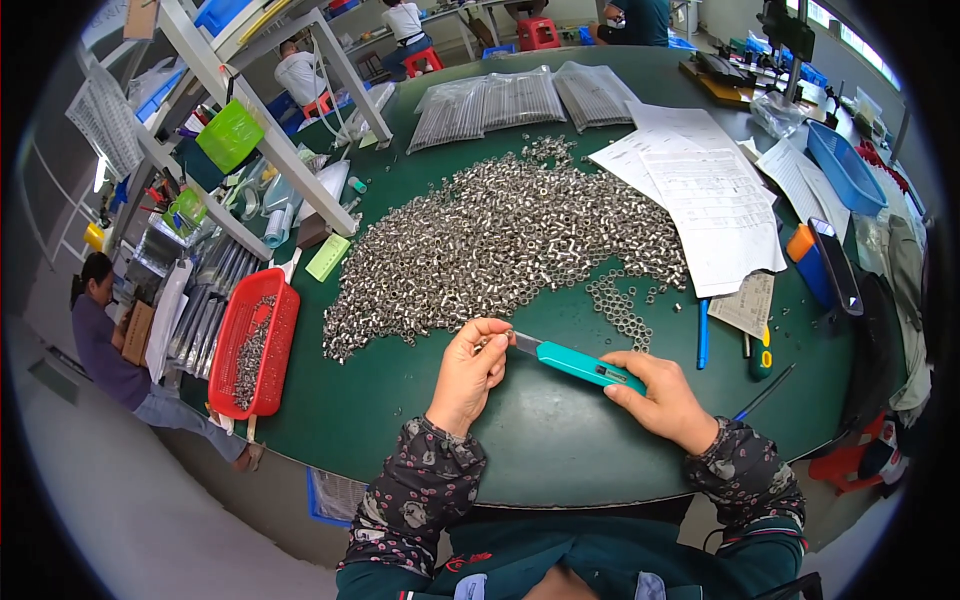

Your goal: Using a small tool to scrape and deburr small manufactured components at a workbench.

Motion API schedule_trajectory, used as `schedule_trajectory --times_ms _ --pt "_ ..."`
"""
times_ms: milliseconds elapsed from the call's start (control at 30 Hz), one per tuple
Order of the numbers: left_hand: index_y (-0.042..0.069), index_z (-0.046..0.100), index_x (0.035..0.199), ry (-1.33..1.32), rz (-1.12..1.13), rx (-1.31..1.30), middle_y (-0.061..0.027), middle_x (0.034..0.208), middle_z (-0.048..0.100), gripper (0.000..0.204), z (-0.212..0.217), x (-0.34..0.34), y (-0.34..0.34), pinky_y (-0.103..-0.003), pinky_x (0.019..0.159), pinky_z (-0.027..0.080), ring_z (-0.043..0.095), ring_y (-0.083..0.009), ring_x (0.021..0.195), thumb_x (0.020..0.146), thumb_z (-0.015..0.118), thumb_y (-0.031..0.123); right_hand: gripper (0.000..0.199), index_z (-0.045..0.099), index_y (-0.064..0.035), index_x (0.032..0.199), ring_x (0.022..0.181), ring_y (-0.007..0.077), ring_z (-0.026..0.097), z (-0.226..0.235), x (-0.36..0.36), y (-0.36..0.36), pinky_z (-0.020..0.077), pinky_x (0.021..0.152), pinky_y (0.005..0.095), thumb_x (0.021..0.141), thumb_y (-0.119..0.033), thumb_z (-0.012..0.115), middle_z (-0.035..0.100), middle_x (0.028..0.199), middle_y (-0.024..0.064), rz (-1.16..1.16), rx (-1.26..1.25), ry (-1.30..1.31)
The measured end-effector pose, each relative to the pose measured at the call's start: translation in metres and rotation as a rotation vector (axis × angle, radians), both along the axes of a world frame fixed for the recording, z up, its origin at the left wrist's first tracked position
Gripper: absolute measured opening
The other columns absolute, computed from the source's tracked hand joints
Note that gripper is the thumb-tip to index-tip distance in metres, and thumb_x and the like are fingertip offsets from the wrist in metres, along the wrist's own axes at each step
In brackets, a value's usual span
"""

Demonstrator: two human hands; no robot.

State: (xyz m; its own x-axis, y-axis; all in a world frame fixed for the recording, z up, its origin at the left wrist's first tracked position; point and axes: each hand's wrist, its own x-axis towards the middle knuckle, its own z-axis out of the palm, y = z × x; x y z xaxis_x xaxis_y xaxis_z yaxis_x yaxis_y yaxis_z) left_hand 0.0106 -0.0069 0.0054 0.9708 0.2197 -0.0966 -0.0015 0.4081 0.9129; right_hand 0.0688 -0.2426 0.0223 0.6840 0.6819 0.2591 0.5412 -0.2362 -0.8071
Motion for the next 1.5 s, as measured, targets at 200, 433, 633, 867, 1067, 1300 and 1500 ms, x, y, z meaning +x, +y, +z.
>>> schedule_trajectory --times_ms 200,433,633,867,1067,1300,1500 --pt "0.004 0.049 0.094 -0.008 0.04 -0.007 0.0006 0.073 0.049 0.01 0.002 0.0 -0.005 -0.014 0.038 0.027 0.036 -0.0014 0.049 0.084 0.05 0.006 0.028 0.055 0.0003 0.097 0.071 0.0232 0.057 0.005 0.001 0.0 0.0433 0.065 0.0303 0.076 -0.018 0.057 0.058 0.08 0.0139 0.032 -0.016 0.14" --pt "0.001 0.05 0.093 -0.003 0.019 0.229 -0.0003 0.072 0.047 0.01 0.002 -0.001 -0.002 -0.015 0.039 0.029 0.037 -0.0026 0.05 0.084 0.05 0.004 0.027 0.055 -0.0021 0.098 0.066 0.027 0.057 0.001 0.005 -0.004 0.0438 0.057 0.0317 0.074 -0.015 0.059 0.058 0.077 0.013 0.046 0.014 0.22" --pt "0.001 0.053 0.096 0.062 -0.009 -0.102 -0.003 0.075 0.054 0.014 -0.001 -0.002 0.0 -0.014 0.039 0.028 0.035 -0.0009 0.048 0.084 0.051 0.007 0.029 0.054 -0.0045 0.098 0.056 0.0277 0.051 0.006 -0.002 0.001 0.0404 0.049 0.0346 0.072 -0.013 0.061 0.05 0.067 0.011 -0.171 0.014 -0.367" --pt "0.001 0.053 0.096 0.045 -0.029 -0.184 -0.0051 0.08 0.055 0.013 -0.002 -0.002 0.003 -0.014 0.038 0.028 0.034 -0.0009 0.047 0.085 0.05 0.007 0.028 0.055 -0.0051 0.098 0.063 0.0301 0.055 0.001 -0.001 0.0 0.0427 0.054 0.0374 0.074 -0.02 0.059 0.056 0.073 0.0115 -0.06 -0.042 -0.209" --pt "0.002 0.053 0.095 0.024 -0.062 -0.112 -0.0034 0.077 0.053 0.012 -0.004 -0.002 0.003 -0.014 0.038 0.028 0.035 -0.0012 0.048 0.085 0.05 0.007 0.028 0.056 -0.0041 0.097 0.072 0.0306 0.057 0.0 0.001 -0.002 0.0451 0.062 0.0355 0.074 -0.018 0.06 0.059 0.082 0.0139 0.005 -0.009 -0.097" --pt "0.003 0.048 0.086 -0.004 -0.107 -0.355 -0.0054 0.077 0.05 0.006 0.008 -0.001 0.003 -0.017 0.039 0.03 0.039 -0.0062 0.054 0.084 0.045 0.007 0.029 0.053 0.0014 0.102 0.069 0.0159 0.055 0.01 0.015 -0.011 0.043 0.063 0.0257 0.077 -0.013 0.058 0.058 0.08 0.0095 -0.377 0.37 -0.068" --pt "0.006 0.048 0.08 0.161 -0.259 -0.072 0.0041 0.057 0.037 0.012 0.017 0.006 -0.041 -0.015 0.034 0.018 0.03 -0.0025 0.046 0.087 0.049 0.016 0.028 0.053 0.0015 0.102 0.066 0.0103 0.052 0.005 0.03 -0.014 0.0415 0.059 0.0229 0.079 -0.014 0.057 0.058 0.079 0.0069 -0.545 0.535 -0.104"
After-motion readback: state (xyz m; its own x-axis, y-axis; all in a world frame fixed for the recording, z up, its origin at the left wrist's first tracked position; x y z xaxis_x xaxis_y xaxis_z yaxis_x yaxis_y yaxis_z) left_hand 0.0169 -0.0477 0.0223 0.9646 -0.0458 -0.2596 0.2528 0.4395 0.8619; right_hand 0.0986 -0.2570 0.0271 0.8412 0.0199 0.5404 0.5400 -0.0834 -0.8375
